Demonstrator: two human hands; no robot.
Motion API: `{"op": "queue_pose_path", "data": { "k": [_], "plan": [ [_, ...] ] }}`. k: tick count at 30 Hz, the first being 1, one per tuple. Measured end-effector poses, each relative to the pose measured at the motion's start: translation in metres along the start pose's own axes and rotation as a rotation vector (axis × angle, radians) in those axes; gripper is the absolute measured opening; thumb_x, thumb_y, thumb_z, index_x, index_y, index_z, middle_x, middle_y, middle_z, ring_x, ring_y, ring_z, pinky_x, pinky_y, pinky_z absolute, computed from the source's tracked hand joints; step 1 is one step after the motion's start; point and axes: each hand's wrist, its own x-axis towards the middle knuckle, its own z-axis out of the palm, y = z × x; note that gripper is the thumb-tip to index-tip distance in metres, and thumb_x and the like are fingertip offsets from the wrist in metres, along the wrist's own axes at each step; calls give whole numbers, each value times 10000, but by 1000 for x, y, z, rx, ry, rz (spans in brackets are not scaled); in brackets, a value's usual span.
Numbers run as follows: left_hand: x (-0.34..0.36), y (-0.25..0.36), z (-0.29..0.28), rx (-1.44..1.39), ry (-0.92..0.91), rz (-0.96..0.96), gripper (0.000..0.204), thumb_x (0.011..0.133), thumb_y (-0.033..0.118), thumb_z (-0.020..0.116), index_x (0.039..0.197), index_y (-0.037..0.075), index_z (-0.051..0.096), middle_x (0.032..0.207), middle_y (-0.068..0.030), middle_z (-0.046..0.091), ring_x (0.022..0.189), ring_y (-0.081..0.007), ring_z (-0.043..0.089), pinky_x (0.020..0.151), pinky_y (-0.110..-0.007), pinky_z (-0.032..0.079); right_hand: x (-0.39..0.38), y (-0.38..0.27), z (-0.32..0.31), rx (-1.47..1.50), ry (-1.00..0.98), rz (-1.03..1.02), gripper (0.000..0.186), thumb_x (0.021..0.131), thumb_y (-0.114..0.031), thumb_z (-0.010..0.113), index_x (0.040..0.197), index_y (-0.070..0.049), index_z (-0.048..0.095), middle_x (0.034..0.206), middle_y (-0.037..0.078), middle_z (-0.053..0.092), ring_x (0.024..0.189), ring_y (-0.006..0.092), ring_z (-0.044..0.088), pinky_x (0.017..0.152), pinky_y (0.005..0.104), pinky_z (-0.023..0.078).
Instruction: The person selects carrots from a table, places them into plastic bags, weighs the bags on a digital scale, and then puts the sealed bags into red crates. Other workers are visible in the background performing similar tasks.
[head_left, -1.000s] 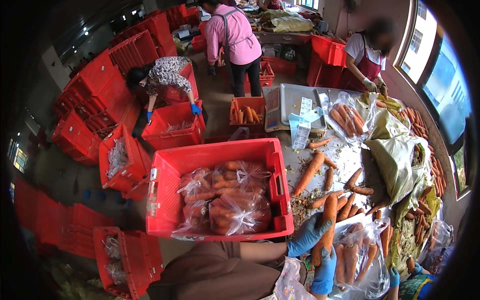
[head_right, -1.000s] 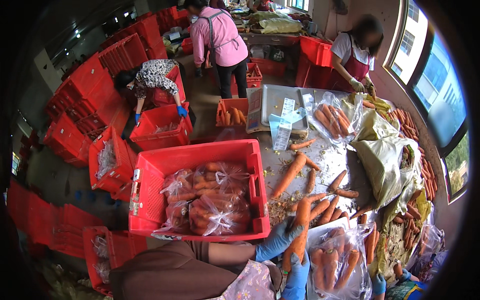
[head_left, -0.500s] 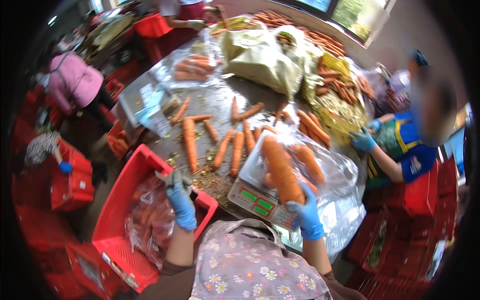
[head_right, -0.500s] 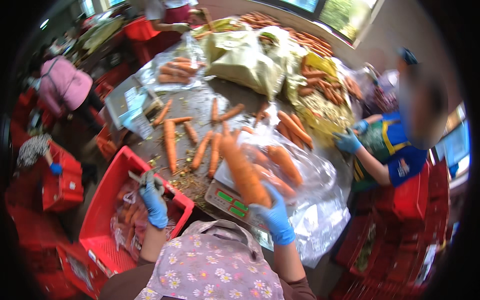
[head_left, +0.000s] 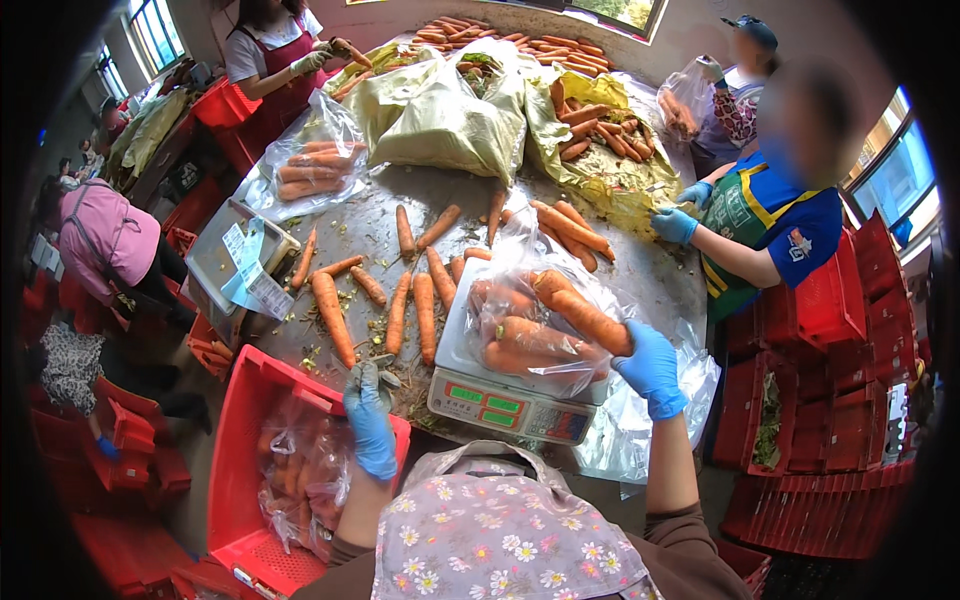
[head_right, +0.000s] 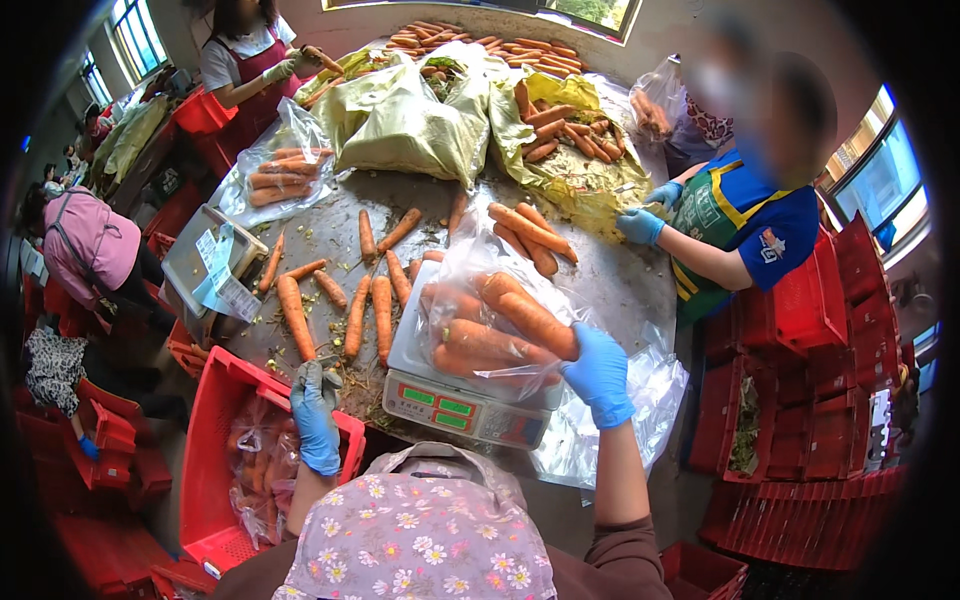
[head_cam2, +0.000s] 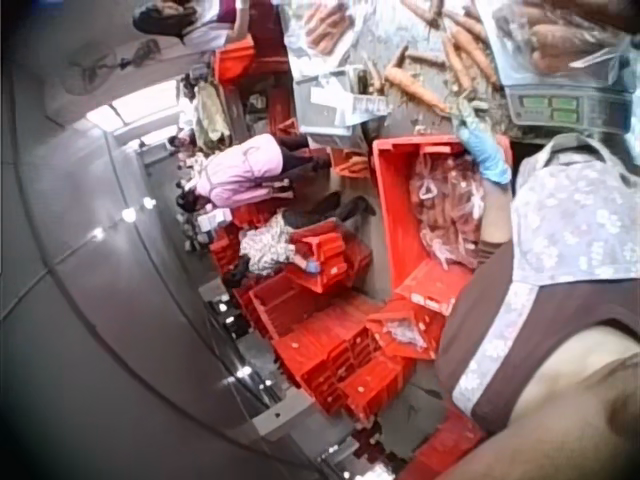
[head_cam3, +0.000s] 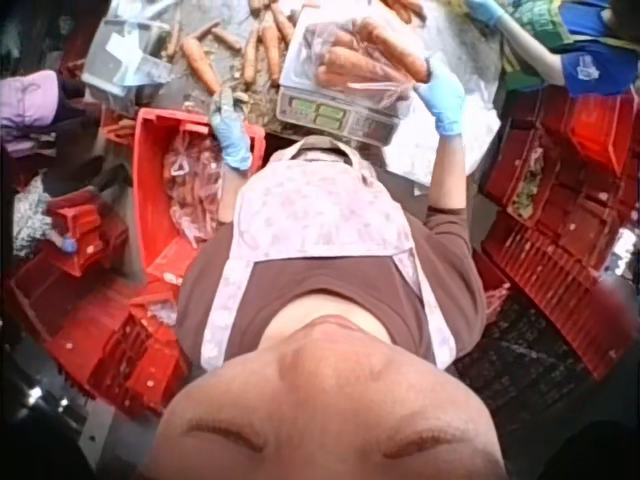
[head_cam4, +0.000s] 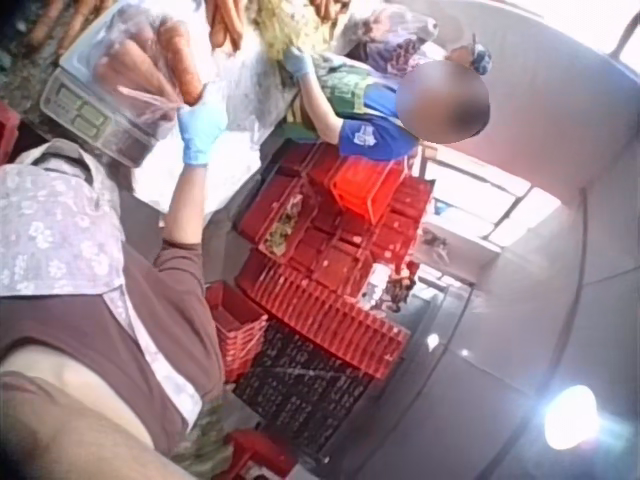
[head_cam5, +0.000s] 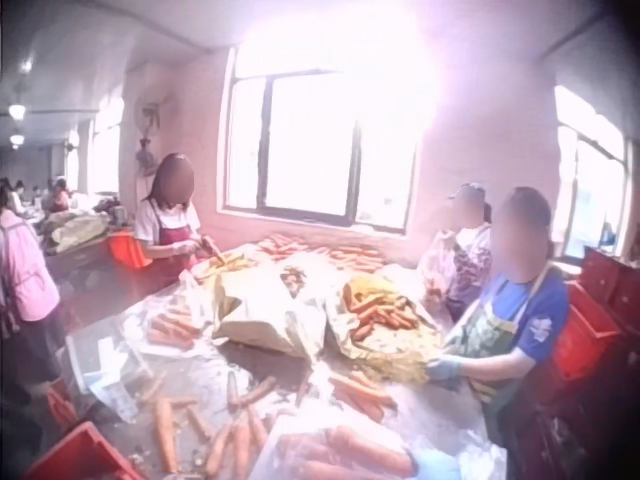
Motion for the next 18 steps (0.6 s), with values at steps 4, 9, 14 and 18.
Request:
{"op": "queue_pose_path", "data": {
  "k": [4,9,14,18],
  "plan": [
    [0,-19,4,-30,-43,-10,149,905,183,552,809,70,566,667,-14,567,580,-89,525,543,-212,419,11,-21,13,47,-13,-105,510,564,-147,693,1056,-59,590,878,181,602,854,365,578,768,401,469],
    [-11,-17,17,-7,-78,-73,157,909,188,544,815,66,572,677,-21,572,594,-93,526,597,-216,430,33,-25,49,194,43,-228,532,603,-118,690,1118,-85,562,951,153,584,893,345,564,798,407,463],
    [-7,-11,4,70,-59,-44,168,914,201,537,846,57,589,676,-15,583,596,-75,513,554,-205,409,13,-17,63,182,68,-163,639,649,-73,698,1249,-70,478,1139,197,510,1037,375,500,921,392,406],
    [-7,-12,-12,173,20,-47,201,926,241,512,883,73,613,673,20,579,545,-34,454,488,-167,321,-9,-11,62,384,313,-35,472,733,-79,647,1183,-15,517,1065,195,558,983,343,541,893,376,421]
  ]
}}
